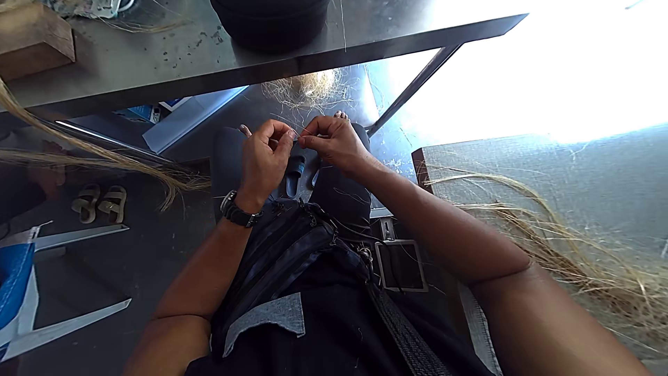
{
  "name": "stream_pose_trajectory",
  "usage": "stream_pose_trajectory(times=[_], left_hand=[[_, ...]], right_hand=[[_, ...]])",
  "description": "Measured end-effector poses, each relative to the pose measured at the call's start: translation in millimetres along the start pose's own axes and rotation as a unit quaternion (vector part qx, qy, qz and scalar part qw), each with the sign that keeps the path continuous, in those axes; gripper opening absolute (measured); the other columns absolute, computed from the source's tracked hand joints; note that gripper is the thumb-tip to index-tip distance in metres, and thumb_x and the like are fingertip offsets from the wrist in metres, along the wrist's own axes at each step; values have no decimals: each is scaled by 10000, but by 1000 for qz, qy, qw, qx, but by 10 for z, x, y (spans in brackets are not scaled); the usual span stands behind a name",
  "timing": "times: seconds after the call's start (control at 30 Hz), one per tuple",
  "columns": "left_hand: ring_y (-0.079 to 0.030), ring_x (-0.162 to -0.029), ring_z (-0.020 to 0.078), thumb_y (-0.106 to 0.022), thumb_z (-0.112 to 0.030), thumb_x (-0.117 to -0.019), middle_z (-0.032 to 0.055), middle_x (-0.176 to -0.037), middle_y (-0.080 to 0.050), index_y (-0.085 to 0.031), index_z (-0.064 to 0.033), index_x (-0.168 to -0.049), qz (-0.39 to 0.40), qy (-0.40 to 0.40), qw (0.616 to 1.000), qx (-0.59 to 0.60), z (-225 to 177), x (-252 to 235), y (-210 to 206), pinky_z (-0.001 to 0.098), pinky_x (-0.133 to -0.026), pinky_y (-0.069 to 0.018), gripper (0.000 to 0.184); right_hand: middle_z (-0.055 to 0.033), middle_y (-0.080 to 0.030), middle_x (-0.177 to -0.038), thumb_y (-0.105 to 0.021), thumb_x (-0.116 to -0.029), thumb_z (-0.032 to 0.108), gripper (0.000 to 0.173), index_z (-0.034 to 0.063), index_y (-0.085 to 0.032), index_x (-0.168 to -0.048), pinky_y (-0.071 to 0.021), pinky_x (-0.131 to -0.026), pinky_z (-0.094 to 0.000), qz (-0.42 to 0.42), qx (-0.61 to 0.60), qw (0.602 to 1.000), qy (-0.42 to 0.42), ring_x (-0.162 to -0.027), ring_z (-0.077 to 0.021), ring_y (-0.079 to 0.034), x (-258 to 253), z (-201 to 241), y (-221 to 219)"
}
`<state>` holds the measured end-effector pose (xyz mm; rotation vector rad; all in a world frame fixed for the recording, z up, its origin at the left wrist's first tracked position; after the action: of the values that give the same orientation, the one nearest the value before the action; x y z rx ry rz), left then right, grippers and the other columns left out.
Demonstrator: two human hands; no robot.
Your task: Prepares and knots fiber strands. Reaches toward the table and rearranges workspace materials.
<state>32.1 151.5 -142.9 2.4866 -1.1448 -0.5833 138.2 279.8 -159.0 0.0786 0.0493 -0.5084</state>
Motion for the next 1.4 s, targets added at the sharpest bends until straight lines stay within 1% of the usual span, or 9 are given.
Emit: stream_pose_trajectory(times=[0.1,0.2,0.4,0.57,0.7,0.93,1.13,1.27,1.4], left_hand=[[-601,-564,128,-560,-202,-1058,51,-788,-659,-642,-74,-1084,18,-9,1000,19,-9,104,5,266,-490,-504,155],[-675,-657,100,-583,-181,-1038,15,-860,-712,-678,-76,-1090,16,6,999,35,31,0,-17,269,-576,-580,150],[-660,-655,78,-561,-203,-1049,1,-840,-704,-699,-89,-1060,13,1,1000,19,1,-10,-32,257,-577,-563,180],[-672,-701,91,-594,-214,-1034,13,-913,-707,-700,-89,-1058,13,-23,1000,2,-21,-4,-47,279,-641,-592,166],[-676,-686,93,-590,-184,-1035,15,-904,-717,-704,-77,-1055,18,-16,999,36,3,-9,-50,272,-619,-591,158],[-674,-644,128,-617,-151,-1027,39,-842,-714,-704,-47,-1044,27,10,993,115,78,-28,-30,276,-571,-586,137],[-675,-648,122,-626,-171,-1028,29,-827,-717,-716,-56,-1043,29,10,993,115,73,-24,-27,269,-569,-579,147],[-686,-650,157,-596,-157,-1042,67,-851,-707,-684,-25,-1028,37,34,984,169,97,-39,-42,295,-573,-603,160],[-706,-707,192,-508,-217,-1091,93,-909,-711,-641,-20,-1131,59,52,978,194,105,-31,-59,326,-622,-620,241]], right_hand=[[-29,-683,-795,-717,-945,79,72,24,-693,-905,-489,-567,-199,-3,-4,1000,-3,-632,-52,-594,3,-9,10],[-29,-685,-797,-721,-946,80,73,21,-695,-911,-487,-562,-194,-1,-3,1000,-4,-627,-51,-593,-3,-7,2],[-24,-678,-784,-715,-947,79,71,23,-694,-908,-466,-538,-191,-3,-4,1000,-8,-604,-44,-572,-4,-8,0],[-19,-667,-768,-711,-942,67,67,23,-687,-899,-456,-536,-192,2,-15,1000,-9,-587,-38,-552,0,-27,-12],[-9,-645,-725,-688,-962,69,71,20,-683,-910,-382,-469,-184,12,-52,998,-30,-522,-28,-483,1,-49,-33],[-43,-706,-847,-604,-1021,78,106,6,-682,-1024,-344,-431,-175,24,-102,989,-101,-480,-25,-435,23,-41,-28],[-15,-617,-716,-667,-982,68,58,11,-680,-978,-312,-415,-175,40,-125,984,-118,-465,-27,-395,28,-52,-50],[9,-557,-648,-657,-991,76,72,16,-676,-955,-304,-407,-172,52,-145,980,-130,-449,-24,-378,28,-71,-56],[-1,-569,-655,-643,-1004,80,83,10,-677,-976,-320,-403,-174,52,-161,976,-138,-443,-26,-384,19,-89,-29]])
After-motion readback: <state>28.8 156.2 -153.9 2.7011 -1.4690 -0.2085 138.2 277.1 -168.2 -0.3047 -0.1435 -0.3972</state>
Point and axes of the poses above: each hand's wrist, its own x-axis away from the middle knuckle, its own y-axis out of the back of the hand, z = x × y, the point moved 6 cm from there along -x, towards the middle knuckle
